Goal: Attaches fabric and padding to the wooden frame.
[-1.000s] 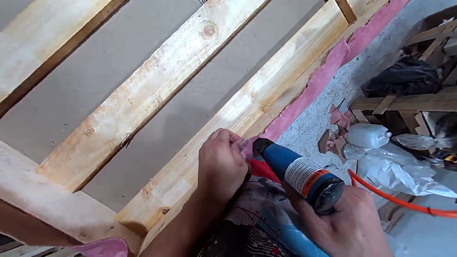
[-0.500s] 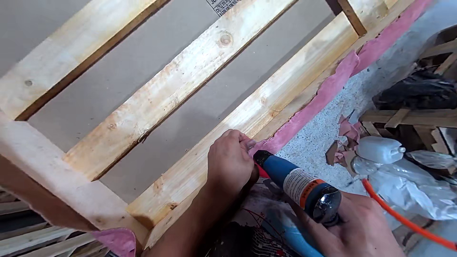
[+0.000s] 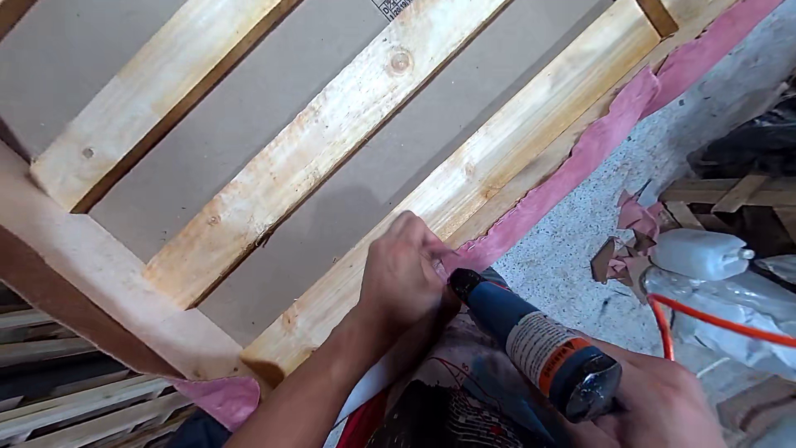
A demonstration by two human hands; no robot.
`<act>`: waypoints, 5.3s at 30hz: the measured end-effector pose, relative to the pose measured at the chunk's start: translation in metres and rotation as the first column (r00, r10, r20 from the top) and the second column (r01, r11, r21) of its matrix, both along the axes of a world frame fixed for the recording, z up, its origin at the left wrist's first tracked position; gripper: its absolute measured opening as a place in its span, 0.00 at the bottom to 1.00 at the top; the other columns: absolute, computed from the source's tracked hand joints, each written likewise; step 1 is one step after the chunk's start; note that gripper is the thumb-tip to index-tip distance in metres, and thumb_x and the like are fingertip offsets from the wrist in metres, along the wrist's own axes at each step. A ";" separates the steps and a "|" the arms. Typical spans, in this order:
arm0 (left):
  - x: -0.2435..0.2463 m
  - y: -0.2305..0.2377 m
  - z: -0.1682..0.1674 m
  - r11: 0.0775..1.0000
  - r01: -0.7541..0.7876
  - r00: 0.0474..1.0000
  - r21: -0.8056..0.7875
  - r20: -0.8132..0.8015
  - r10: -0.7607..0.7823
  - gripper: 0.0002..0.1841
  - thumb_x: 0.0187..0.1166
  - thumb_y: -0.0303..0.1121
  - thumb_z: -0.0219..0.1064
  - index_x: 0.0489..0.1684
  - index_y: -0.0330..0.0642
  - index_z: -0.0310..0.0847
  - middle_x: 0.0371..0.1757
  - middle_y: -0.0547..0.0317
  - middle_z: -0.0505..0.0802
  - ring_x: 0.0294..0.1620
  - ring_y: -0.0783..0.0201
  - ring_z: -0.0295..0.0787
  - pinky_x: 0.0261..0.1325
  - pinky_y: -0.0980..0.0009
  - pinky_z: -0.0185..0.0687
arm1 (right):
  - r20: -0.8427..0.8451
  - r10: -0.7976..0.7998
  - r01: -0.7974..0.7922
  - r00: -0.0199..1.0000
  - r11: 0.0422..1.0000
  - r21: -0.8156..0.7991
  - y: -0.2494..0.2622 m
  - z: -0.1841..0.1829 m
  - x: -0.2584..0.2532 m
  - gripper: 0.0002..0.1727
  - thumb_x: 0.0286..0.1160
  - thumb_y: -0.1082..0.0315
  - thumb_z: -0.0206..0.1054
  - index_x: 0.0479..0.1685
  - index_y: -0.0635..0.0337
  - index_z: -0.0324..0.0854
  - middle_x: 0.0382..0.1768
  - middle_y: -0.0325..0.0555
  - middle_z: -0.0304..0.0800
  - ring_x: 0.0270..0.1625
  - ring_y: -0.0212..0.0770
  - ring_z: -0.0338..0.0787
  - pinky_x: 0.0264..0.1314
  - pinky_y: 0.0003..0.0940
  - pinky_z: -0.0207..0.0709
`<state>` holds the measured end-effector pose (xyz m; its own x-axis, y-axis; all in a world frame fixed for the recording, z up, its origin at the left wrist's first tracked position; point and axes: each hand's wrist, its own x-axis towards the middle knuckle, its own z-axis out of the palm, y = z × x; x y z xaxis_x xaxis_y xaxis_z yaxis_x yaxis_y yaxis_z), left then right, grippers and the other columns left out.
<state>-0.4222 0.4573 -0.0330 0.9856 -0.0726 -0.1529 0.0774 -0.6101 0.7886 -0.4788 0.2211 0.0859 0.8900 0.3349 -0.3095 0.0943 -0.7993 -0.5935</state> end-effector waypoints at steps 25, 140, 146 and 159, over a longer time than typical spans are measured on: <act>0.000 -0.008 0.002 0.994 -0.055 0.956 -0.093 -0.291 0.025 0.10 0.77 0.38 0.73 0.25 0.54 0.81 0.30 0.71 0.87 0.25 0.71 0.82 0.26 0.65 0.80 | 0.038 -0.090 0.093 0.995 0.992 -0.084 0.022 -0.003 -0.002 0.16 0.75 0.52 0.71 0.44 0.57 0.89 0.28 0.42 0.93 0.30 0.27 0.90 0.30 0.26 0.81; -0.086 -0.051 0.008 0.662 -0.686 0.680 0.303 0.591 0.434 0.07 0.75 0.31 0.68 0.27 0.40 0.87 0.36 0.56 0.87 0.41 0.61 0.87 0.41 0.68 0.87 | 0.463 0.544 -0.713 0.700 0.500 0.492 0.066 -0.105 0.131 0.07 0.84 0.69 0.60 0.37 0.57 0.81 0.41 0.41 0.84 0.40 0.34 0.86 0.41 0.30 0.85; -0.082 -0.052 -0.003 0.689 -0.672 0.719 0.273 0.463 0.518 0.07 0.75 0.29 0.69 0.26 0.40 0.86 0.38 0.55 0.88 0.43 0.60 0.87 0.46 0.64 0.88 | 0.465 0.670 -0.816 0.578 0.474 0.331 0.061 -0.122 0.125 0.11 0.75 0.54 0.69 0.43 0.50 0.87 0.40 0.35 0.89 0.36 0.35 0.89 0.33 0.41 0.85; -0.207 0.046 0.046 0.808 -0.125 0.975 0.575 0.223 -0.007 0.06 0.76 0.38 0.75 0.40 0.47 0.90 0.70 0.55 0.87 0.81 0.52 0.75 0.92 0.38 0.54 | 0.527 0.832 -0.978 0.175 0.208 -0.003 0.101 -0.089 0.048 0.24 0.57 0.33 0.78 0.43 0.39 0.93 0.72 0.40 0.82 0.82 0.54 0.72 0.86 0.69 0.60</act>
<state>-0.6293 0.5034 0.0133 0.9981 0.0244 0.0572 0.0069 -0.9579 0.2869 -0.4304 0.3223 -0.0035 -0.1369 0.9692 0.2046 0.8649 0.2176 -0.4523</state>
